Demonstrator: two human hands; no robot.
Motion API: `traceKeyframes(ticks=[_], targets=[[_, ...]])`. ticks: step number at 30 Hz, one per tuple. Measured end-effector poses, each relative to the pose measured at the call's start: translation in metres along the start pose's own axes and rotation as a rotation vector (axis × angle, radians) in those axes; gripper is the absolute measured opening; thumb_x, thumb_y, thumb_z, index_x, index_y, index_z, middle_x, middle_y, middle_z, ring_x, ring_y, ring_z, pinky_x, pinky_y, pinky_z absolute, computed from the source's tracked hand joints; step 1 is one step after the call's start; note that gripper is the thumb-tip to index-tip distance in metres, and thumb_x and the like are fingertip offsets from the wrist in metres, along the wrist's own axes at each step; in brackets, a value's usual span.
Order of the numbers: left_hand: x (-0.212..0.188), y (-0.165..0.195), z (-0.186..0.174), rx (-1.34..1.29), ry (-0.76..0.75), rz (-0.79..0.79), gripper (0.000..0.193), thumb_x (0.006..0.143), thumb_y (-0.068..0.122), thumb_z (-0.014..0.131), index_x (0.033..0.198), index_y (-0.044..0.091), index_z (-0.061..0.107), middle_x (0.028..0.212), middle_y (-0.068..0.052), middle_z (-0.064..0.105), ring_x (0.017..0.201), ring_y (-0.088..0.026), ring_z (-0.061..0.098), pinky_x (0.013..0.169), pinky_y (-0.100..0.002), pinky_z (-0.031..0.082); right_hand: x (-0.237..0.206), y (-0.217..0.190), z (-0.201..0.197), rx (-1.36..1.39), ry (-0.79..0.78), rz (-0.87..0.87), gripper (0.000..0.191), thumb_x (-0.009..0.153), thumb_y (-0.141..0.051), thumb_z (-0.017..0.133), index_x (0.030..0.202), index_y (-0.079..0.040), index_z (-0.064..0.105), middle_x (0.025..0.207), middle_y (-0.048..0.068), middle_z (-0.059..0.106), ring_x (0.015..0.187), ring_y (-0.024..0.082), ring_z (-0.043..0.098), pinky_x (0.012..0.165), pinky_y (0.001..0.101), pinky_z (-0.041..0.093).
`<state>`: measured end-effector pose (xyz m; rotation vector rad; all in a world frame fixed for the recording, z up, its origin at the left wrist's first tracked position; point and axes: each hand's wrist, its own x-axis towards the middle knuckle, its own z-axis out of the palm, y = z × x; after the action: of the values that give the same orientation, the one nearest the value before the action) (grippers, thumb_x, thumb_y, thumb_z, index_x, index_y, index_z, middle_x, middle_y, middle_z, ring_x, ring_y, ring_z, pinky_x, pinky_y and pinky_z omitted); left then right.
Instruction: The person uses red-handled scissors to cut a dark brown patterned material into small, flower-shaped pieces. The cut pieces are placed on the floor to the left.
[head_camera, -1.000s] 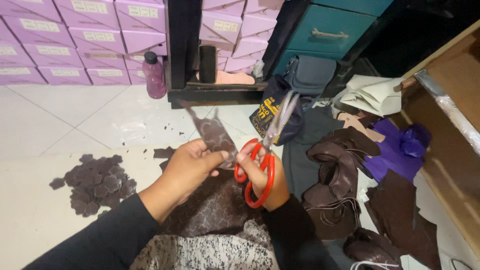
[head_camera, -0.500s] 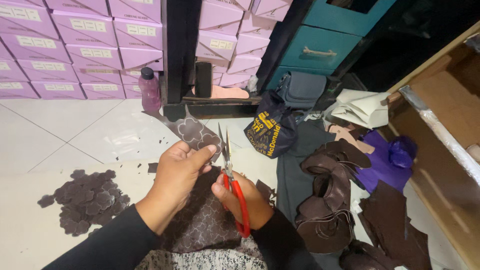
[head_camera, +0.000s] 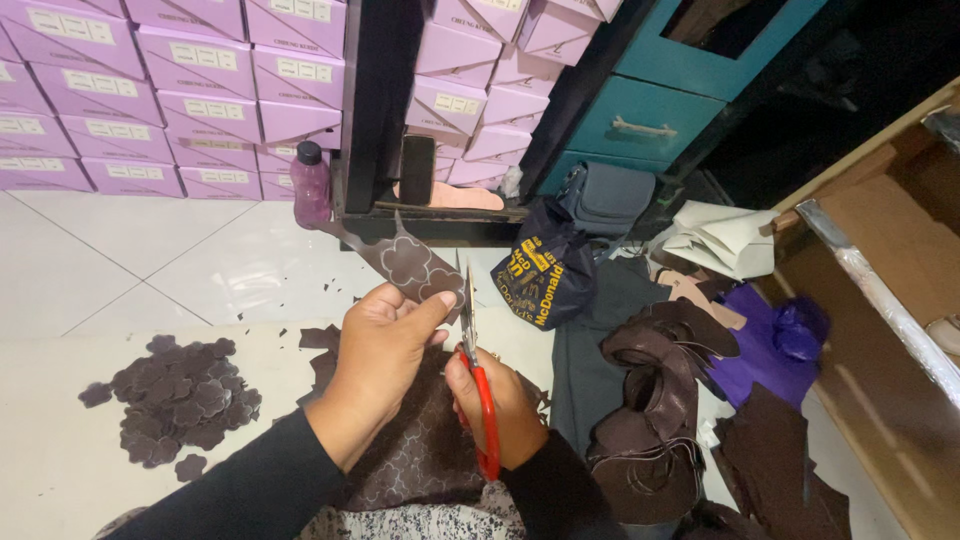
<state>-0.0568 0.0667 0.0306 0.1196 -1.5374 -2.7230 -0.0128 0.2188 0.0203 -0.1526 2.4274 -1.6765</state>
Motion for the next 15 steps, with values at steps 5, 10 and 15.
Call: traceKeyframes(ticks=[5, 10, 15], targets=[[-0.003, 0.0, -0.001, -0.008, 0.021, -0.019, 0.008, 0.087, 0.009, 0.076, 0.087, 0.005, 0.069, 0.072, 0.001, 0.067, 0.062, -0.005, 0.06, 0.062, -0.022, 0.054, -0.003, -0.001, 0.006, 0.006, 0.021, -0.045, 0.043, 0.102, -0.048, 0.049, 0.091, -0.007, 0.057, 0.058, -0.001, 0.051, 0.05, 0.009, 0.05, 0.047, 0.0264, 0.04], [-0.005, 0.003, -0.004, -0.032, 0.014, -0.007, 0.01, 0.088, 0.008, 0.077, 0.089, 0.003, 0.068, 0.074, 0.0, 0.067, 0.063, -0.006, 0.06, 0.063, -0.022, 0.054, -0.005, -0.001, 0.013, 0.025, 0.045, -0.042, 0.043, 0.102, -0.049, 0.049, 0.09, -0.008, 0.057, 0.057, -0.002, 0.049, 0.049, 0.008, 0.048, 0.046, 0.0261, 0.039], [-0.008, 0.008, -0.011, -0.002, -0.01, 0.005, 0.008, 0.089, 0.007, 0.075, 0.094, 0.003, 0.071, 0.077, 0.0, 0.07, 0.065, -0.005, 0.061, 0.063, -0.022, 0.053, -0.006, 0.002, 0.014, -0.018, 0.071, -0.067, 0.042, 0.101, -0.047, 0.054, 0.086, -0.008, 0.058, 0.059, -0.004, 0.046, 0.053, 0.007, 0.043, 0.048, 0.027, 0.034]])
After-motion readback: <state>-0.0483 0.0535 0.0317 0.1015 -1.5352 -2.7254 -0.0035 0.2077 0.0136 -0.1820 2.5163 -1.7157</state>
